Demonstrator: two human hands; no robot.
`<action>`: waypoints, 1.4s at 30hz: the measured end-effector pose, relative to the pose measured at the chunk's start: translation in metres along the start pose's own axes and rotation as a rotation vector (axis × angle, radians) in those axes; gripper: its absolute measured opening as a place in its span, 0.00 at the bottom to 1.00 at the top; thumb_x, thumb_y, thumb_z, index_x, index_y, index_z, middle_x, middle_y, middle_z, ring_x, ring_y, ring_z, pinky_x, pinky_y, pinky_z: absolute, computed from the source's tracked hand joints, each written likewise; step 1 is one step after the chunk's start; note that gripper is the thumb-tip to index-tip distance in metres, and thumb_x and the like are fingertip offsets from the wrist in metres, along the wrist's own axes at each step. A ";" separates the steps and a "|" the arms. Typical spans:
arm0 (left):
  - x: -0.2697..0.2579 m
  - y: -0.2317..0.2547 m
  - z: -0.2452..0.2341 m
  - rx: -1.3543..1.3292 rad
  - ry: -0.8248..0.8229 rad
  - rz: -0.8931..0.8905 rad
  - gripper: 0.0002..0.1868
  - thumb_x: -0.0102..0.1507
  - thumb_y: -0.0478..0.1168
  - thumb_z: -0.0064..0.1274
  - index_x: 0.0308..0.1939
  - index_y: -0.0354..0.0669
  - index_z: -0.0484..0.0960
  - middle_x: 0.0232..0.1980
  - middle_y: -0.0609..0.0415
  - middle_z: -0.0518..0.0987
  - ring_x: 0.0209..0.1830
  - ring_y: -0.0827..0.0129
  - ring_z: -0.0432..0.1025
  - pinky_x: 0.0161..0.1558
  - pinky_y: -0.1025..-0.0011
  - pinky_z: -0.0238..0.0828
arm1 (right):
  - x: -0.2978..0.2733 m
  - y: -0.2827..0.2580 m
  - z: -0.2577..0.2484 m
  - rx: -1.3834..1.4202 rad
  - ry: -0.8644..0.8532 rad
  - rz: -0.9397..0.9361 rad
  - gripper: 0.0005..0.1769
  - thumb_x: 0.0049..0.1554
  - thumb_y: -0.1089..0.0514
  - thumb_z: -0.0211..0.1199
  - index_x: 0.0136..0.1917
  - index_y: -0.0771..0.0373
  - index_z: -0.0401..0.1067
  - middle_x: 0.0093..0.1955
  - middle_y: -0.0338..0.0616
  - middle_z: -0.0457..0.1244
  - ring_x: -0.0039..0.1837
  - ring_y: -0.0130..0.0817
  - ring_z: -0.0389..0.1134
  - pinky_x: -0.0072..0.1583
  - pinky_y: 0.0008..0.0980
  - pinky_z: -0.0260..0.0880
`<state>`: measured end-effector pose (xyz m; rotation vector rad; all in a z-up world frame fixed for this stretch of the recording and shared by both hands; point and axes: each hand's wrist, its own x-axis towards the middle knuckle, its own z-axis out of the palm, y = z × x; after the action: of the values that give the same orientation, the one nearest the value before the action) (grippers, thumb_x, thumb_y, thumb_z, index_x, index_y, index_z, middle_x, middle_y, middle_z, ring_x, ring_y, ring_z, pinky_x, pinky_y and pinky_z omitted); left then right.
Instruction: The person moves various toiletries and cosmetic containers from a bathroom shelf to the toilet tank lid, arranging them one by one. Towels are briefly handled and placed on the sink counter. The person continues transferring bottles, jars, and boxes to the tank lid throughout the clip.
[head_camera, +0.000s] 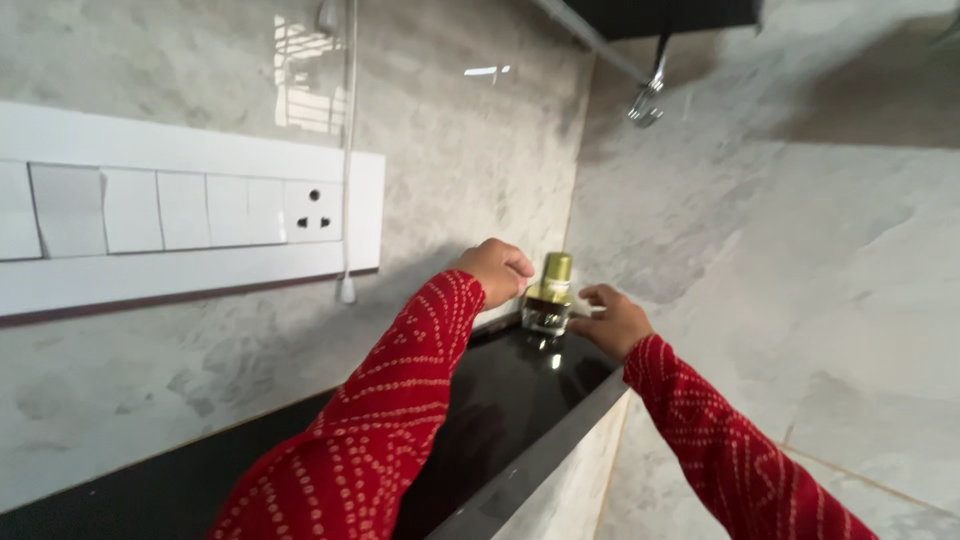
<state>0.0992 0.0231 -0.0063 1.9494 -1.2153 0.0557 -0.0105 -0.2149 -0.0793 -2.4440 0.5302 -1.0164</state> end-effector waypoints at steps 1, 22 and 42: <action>0.001 -0.004 -0.001 -0.021 0.016 -0.011 0.16 0.59 0.38 0.57 0.51 0.51 0.87 0.53 0.56 0.86 0.57 0.68 0.79 0.63 0.69 0.72 | 0.004 0.003 0.008 0.012 -0.004 0.021 0.40 0.45 0.49 0.76 0.68 0.59 0.67 0.68 0.51 0.65 0.65 0.43 0.70 0.64 0.39 0.72; 0.005 -0.015 0.019 -0.077 0.016 -0.023 0.14 0.59 0.36 0.58 0.49 0.48 0.87 0.52 0.53 0.86 0.54 0.67 0.80 0.59 0.69 0.74 | 0.011 -0.011 0.023 0.087 -0.046 0.255 0.41 0.35 0.40 0.80 0.55 0.66 0.77 0.48 0.48 0.72 0.52 0.39 0.75 0.58 0.36 0.73; -0.097 0.097 0.122 -1.157 -0.463 -0.014 0.39 0.56 0.55 0.65 0.58 0.25 0.74 0.56 0.39 0.78 0.62 0.52 0.74 0.67 0.56 0.71 | -0.170 -0.013 -0.171 0.900 -0.333 0.162 0.33 0.52 0.50 0.62 0.67 0.69 0.67 0.61 0.45 0.68 0.62 0.34 0.68 0.64 0.38 0.70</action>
<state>-0.0708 -0.0052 -0.0700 0.9435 -1.1085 -0.9416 -0.2457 -0.1613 -0.0599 -1.6678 0.1014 -0.5694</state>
